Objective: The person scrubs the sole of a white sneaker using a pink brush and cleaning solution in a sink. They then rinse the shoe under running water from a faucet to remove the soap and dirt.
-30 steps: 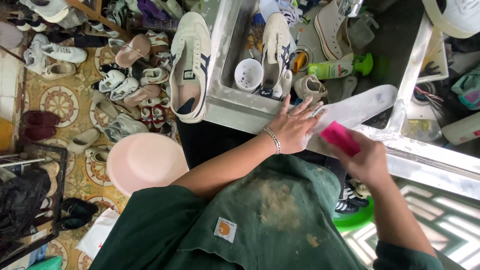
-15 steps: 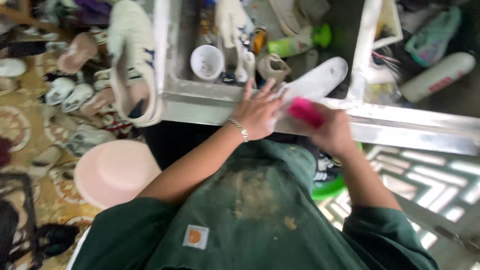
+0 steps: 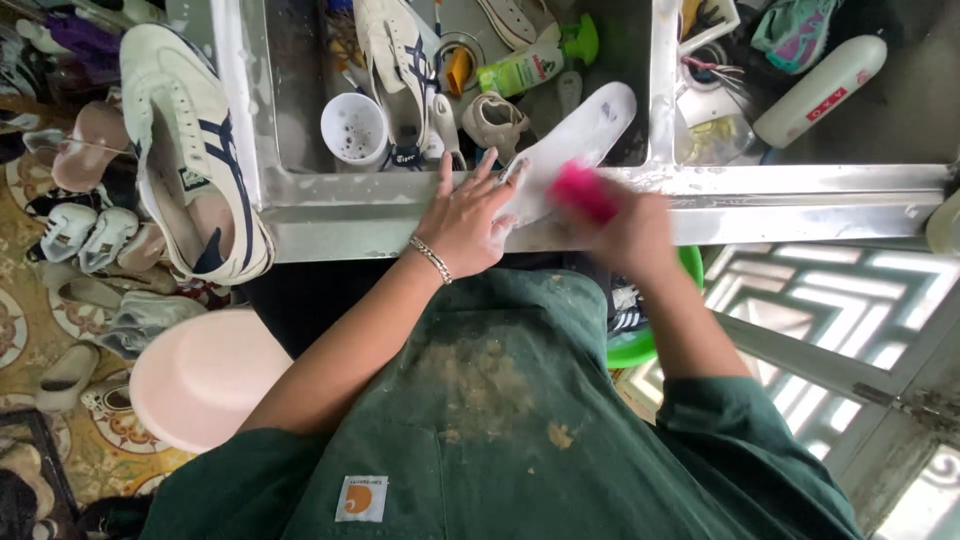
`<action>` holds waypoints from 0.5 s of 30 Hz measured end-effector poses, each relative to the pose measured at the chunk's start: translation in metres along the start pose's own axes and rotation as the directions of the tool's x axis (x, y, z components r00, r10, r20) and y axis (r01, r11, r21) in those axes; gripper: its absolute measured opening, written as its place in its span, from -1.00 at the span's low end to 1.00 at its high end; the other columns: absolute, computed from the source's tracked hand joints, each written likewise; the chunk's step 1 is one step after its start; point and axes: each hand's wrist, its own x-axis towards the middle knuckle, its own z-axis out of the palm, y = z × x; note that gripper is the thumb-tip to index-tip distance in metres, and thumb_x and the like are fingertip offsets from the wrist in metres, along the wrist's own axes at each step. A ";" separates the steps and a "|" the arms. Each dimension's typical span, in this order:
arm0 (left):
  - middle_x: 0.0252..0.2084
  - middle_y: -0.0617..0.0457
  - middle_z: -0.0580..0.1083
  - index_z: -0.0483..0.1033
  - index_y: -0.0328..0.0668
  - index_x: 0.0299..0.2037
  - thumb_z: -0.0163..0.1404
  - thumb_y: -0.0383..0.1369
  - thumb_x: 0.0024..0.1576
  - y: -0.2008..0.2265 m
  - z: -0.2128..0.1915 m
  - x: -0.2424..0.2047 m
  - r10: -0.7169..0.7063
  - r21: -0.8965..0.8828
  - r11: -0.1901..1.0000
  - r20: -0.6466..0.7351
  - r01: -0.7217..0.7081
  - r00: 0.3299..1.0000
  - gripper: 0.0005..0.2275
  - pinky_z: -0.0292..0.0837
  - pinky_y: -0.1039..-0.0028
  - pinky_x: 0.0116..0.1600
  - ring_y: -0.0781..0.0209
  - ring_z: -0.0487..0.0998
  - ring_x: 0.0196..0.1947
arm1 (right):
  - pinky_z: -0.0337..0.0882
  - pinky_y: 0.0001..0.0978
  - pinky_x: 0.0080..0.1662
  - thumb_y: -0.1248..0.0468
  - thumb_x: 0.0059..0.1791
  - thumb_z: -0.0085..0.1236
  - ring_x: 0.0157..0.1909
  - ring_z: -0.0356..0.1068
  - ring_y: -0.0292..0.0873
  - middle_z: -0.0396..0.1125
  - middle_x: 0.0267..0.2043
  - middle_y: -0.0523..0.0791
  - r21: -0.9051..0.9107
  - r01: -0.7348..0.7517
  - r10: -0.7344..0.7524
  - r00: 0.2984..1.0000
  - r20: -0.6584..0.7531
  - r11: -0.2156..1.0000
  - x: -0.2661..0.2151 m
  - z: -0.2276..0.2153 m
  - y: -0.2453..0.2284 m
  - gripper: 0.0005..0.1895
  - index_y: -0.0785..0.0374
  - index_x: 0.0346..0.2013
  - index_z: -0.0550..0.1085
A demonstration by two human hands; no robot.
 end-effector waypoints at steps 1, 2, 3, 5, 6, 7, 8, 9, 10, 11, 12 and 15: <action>0.89 -0.01 0.31 0.18 0.08 0.90 -0.04 -0.24 0.55 -0.003 0.005 0.000 0.000 -0.001 1.000 0.003 0.000 1.000 -0.34 -0.57 -0.58 0.83 -0.12 -0.02 0.96 | 0.73 0.22 -0.07 -0.11 0.11 0.71 -0.06 0.75 0.46 0.74 -0.15 0.20 0.000 -0.003 0.003 1.000 0.002 1.000 -0.005 0.001 -0.016 -0.43 0.26 0.20 0.83; 0.84 -0.04 0.38 0.18 0.07 0.90 0.06 -0.23 0.51 -0.007 0.007 0.001 -0.002 -0.088 0.996 -0.011 0.001 1.000 -0.30 -0.61 -0.48 0.85 -0.06 0.04 0.95 | 0.71 0.24 -0.12 -0.03 0.05 0.76 -0.08 0.75 0.48 0.73 -0.17 0.22 0.075 0.044 -0.043 0.999 -0.016 0.996 -0.009 0.003 -0.033 -0.43 0.27 0.20 0.83; 0.80 -0.07 0.45 0.19 0.05 0.91 0.16 -0.23 0.48 -0.011 0.010 0.002 -0.005 -0.174 0.985 -0.024 0.000 1.000 -0.25 -0.66 -0.37 0.87 0.00 0.10 0.93 | 0.70 0.26 -0.17 0.05 -0.01 0.81 -0.10 0.74 0.49 0.72 -0.19 0.24 0.147 0.093 -0.088 0.995 -0.037 0.985 -0.013 0.004 -0.050 -0.42 0.28 0.19 0.83; 0.76 -0.09 0.49 0.19 0.06 0.91 0.19 -0.19 0.48 -0.017 0.015 0.006 -0.008 -0.202 0.979 -0.024 0.003 1.000 -0.24 -0.68 -0.32 0.88 0.07 0.15 0.92 | 0.74 0.11 -0.15 -0.04 0.05 0.83 -0.14 0.76 0.41 0.71 -0.20 0.18 0.021 0.047 -0.045 0.995 -0.083 0.999 -0.002 0.013 0.025 -0.40 0.30 0.19 0.83; 0.72 -0.11 0.53 0.19 0.08 0.91 0.22 -0.16 0.48 -0.020 0.016 0.008 -0.014 -0.232 0.973 -0.027 0.008 1.000 -0.22 -0.71 -0.27 0.88 0.13 0.20 0.90 | 0.78 -0.04 -0.13 -0.12 0.10 0.86 -0.17 0.78 0.34 0.71 -0.21 0.12 -0.106 -0.001 -0.013 0.991 -0.133 0.994 0.004 0.017 0.063 -0.36 0.33 0.19 0.83; 0.72 -0.11 0.53 0.19 0.08 0.91 0.22 -0.16 0.48 -0.020 0.014 0.007 -0.015 -0.231 0.973 -0.029 0.008 0.999 -0.22 -0.71 -0.27 0.88 0.13 0.20 0.90 | 0.78 -0.04 -0.13 -0.12 0.10 0.86 -0.17 0.78 0.34 0.71 -0.21 0.12 -0.104 0.001 -0.015 0.991 -0.134 0.995 -0.002 0.019 0.018 -0.36 0.33 0.19 0.83; 0.70 -0.14 0.54 0.28 -0.01 0.86 0.26 -0.19 0.43 -0.019 0.012 0.006 -0.018 -0.238 0.971 -0.019 0.013 1.000 -0.25 -0.68 -0.25 0.90 0.15 0.22 0.89 | 0.74 0.11 -0.18 -0.06 0.07 0.82 -0.16 0.77 0.38 0.70 -0.24 0.16 -0.012 0.036 -0.037 0.991 -0.128 0.999 -0.010 0.021 -0.027 -0.41 0.29 0.18 0.83; 0.67 -0.17 0.56 0.36 -0.09 0.80 0.30 -0.22 0.39 -0.018 0.009 0.005 -0.020 -0.245 0.969 -0.009 0.018 1.000 -0.27 -0.66 -0.22 0.92 0.16 0.24 0.88 | 0.71 0.25 -0.22 -0.01 0.03 0.79 -0.16 0.75 0.42 0.70 -0.27 0.20 0.082 0.071 -0.060 0.990 -0.124 0.994 -0.017 0.022 -0.071 -0.45 0.26 0.17 0.83; 0.67 -0.17 0.56 0.36 -0.09 0.80 0.30 -0.22 0.39 -0.025 0.018 0.009 -0.016 -0.241 0.970 -0.007 0.013 1.000 -0.27 -0.66 -0.22 0.92 0.16 0.24 0.88 | 0.71 0.25 -0.22 -0.01 0.03 0.79 -0.16 0.75 0.42 0.70 -0.27 0.20 0.083 0.068 -0.057 0.990 -0.129 0.994 -0.016 0.021 -0.063 -0.45 0.26 0.17 0.83; 0.62 -0.20 0.60 0.29 -0.05 0.85 0.29 -0.20 0.42 -0.031 0.026 0.012 -0.009 -0.245 0.970 0.000 0.009 1.000 -0.24 -0.72 -0.21 0.90 0.16 0.22 0.88 | 0.71 0.22 -0.22 0.03 0.06 0.79 -0.14 0.75 0.45 0.69 -0.28 0.22 0.127 0.081 -0.060 0.985 -0.160 0.989 -0.015 0.020 -0.054 -0.50 0.29 0.12 0.82; 0.56 -0.22 0.65 0.22 0.00 0.90 0.28 -0.17 0.46 -0.037 0.035 0.013 -0.010 -0.253 0.967 0.006 0.011 1.000 -0.21 -0.78 -0.20 0.88 0.17 0.20 0.89 | 0.71 0.18 -0.22 0.07 0.09 0.79 -0.13 0.74 0.47 0.67 -0.28 0.25 0.172 0.099 -0.067 0.981 -0.183 0.980 -0.014 0.019 -0.046 -0.55 0.33 0.08 0.82; 0.71 -0.29 0.49 0.29 -0.19 0.84 0.29 -0.18 0.43 -0.024 0.014 0.008 -0.009 -0.269 0.963 0.013 0.012 1.000 -0.23 -0.74 -0.21 0.91 0.12 0.18 0.90 | 0.70 0.30 -0.24 0.04 0.12 0.80 -0.20 0.72 0.54 0.65 -0.32 0.31 -0.065 0.020 -0.036 0.968 -0.247 0.998 -0.007 0.014 -0.032 -0.47 0.46 0.10 0.81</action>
